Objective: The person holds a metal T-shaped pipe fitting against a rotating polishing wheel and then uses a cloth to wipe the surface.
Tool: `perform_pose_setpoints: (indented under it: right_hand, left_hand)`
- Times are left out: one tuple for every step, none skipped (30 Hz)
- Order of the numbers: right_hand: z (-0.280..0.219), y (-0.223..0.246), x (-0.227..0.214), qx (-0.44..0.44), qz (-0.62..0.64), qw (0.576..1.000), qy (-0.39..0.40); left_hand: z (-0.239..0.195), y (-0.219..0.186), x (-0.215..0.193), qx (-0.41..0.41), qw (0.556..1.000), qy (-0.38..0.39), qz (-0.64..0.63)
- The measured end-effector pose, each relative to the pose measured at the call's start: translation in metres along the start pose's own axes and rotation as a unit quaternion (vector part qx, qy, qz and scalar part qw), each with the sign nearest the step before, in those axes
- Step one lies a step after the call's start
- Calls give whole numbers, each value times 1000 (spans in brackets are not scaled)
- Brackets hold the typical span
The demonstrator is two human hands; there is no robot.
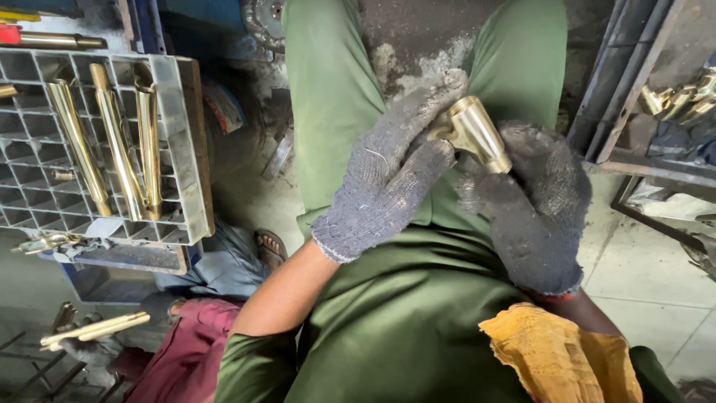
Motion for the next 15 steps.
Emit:
perform_pose_setpoints:
  right_hand:
    - [2, -1, 1, -7, 14, 1000, -6]
    - [5, -2, 2, -17, 54, 998, -11]
    - [9, -5, 3, -9, 80, 997, -18]
    - [13, -8, 4, -1, 106, 994, -26]
    - [18, -12, 3, 22, 119, 992, -37]
    - [25, -17, 2, 45, 132, 989, -47]
    - [35, -20, 3, 26, 104, 993, -40]
    - [45, -25, 3, 8, 75, 997, -32]
    - [57, -31, 2, -11, 46, 999, -25]
    - [69, -43, -1, 14, 23, 999, -32]
    - [82, -57, -7, 39, 0, 998, -40]
    - [97, -72, -14, 65, -23, 996, -48]
    - [112, -82, -18, 41, -38, 998, -31]
    - [127, -94, -23, 17, -53, 998, -13]
    - [144, -107, -26, -5, -68, 998, 5]
  left_hand:
    - [1, -2, -1, 7, 1000, -2, -20]
    - [2, -3, -2, 14, 999, -3, -40]
    - [3, -4, -2, 20, 998, -4, -61]
    - [6, 2, 0, -37, 990, 0, -138]
    - [12, 10, 3, -93, 972, 5, -214]
    - [18, 19, 6, -149, 946, 11, -288]
    - [26, 24, 7, -150, 948, 29, -278]
    - [34, 32, 7, -151, 950, 47, -268]
    - [44, 41, 7, -152, 952, 65, -259]
    - [55, 53, 7, -165, 948, 84, -259]
    - [67, 67, 9, -177, 944, 104, -259]
    - [82, 83, 11, -189, 939, 124, -259]
    - [103, 86, 2, -3, 992, 82, -95]
    - [117, 87, 1, 185, 979, 40, 72]
    - [131, 100, 7, 254, 951, 41, 173]
Point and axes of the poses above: each hand's wrist, its own z-axis towards the middle knuckle, its own x-axis out of the palm, y = z × x, the point moved 5 cm from there along z, towards the middle knuckle, and after that the axes turned 1 degree about -y, right-handed, at the moved point
